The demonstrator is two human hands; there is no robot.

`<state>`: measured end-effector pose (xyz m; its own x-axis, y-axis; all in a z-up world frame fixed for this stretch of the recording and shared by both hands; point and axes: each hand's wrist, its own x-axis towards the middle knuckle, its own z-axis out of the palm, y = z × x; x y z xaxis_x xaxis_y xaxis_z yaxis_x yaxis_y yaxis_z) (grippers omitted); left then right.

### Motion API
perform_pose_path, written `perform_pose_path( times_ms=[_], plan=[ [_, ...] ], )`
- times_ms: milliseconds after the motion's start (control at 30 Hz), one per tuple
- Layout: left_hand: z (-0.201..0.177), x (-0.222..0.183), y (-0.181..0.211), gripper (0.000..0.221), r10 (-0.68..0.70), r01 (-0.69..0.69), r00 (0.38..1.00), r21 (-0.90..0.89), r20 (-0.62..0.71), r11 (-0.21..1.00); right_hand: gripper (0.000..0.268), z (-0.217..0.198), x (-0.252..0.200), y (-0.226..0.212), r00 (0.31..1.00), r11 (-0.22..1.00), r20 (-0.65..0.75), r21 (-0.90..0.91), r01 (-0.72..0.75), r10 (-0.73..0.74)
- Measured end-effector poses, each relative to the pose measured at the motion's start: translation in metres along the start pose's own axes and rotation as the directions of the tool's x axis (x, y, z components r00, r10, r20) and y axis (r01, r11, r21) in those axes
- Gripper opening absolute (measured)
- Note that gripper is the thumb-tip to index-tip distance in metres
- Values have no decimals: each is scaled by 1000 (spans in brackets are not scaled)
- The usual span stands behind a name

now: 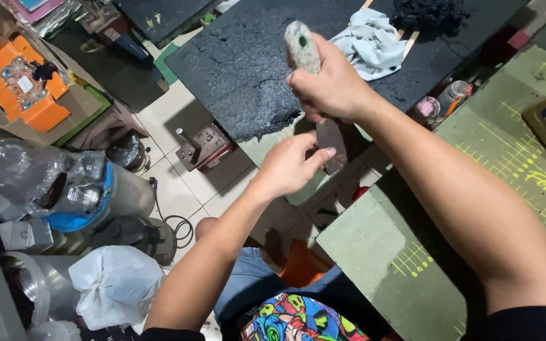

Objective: Scraping and wiping ink residue from a screen printing platen using a scraper and a cloth

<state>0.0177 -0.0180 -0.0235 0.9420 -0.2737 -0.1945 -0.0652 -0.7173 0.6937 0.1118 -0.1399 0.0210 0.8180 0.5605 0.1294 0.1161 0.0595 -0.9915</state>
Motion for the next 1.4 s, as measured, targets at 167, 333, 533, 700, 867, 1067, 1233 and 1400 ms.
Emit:
perform_pose_path(
  times_ms=[167,333,533,700,867,1067,1233,1400],
  plan=[
    [1,6,1,28,-10,8,999,-67,-34,998,21,-6,7,1,1000,1000,-24,7,-6,6],
    [4,6,-8,35,4,-4,1000,20,-7,1000,22,-2,1,2,999,999,-44,29,20,-19],
    [-1,4,0,29,-66,63,997,-100,-31,993,21,-2,7,3,999,997,-39,64,36,-33],
    [-6,-4,8,31,-26,26,1000,-51,12,998,25,-2,2,2,999,997,30,80,-12,10],
    [-3,0,-5,31,21,-20,1000,-29,12,999,19,4,-5,-3,999,1000,-52,0,4,-4],
    [4,3,-15,30,84,-88,996,-127,-40,988,21,-5,-5,4,993,996,-82,31,83,-81],
    [-3,-2,-16,31,86,-86,996,-68,7,994,22,8,-5,3,994,990,-64,102,96,-89],
    [-4,-9,-11,31,143,-144,988,14,65,989,21,14,-14,-3,999,994,27,-107,-36,39]
  ],
)
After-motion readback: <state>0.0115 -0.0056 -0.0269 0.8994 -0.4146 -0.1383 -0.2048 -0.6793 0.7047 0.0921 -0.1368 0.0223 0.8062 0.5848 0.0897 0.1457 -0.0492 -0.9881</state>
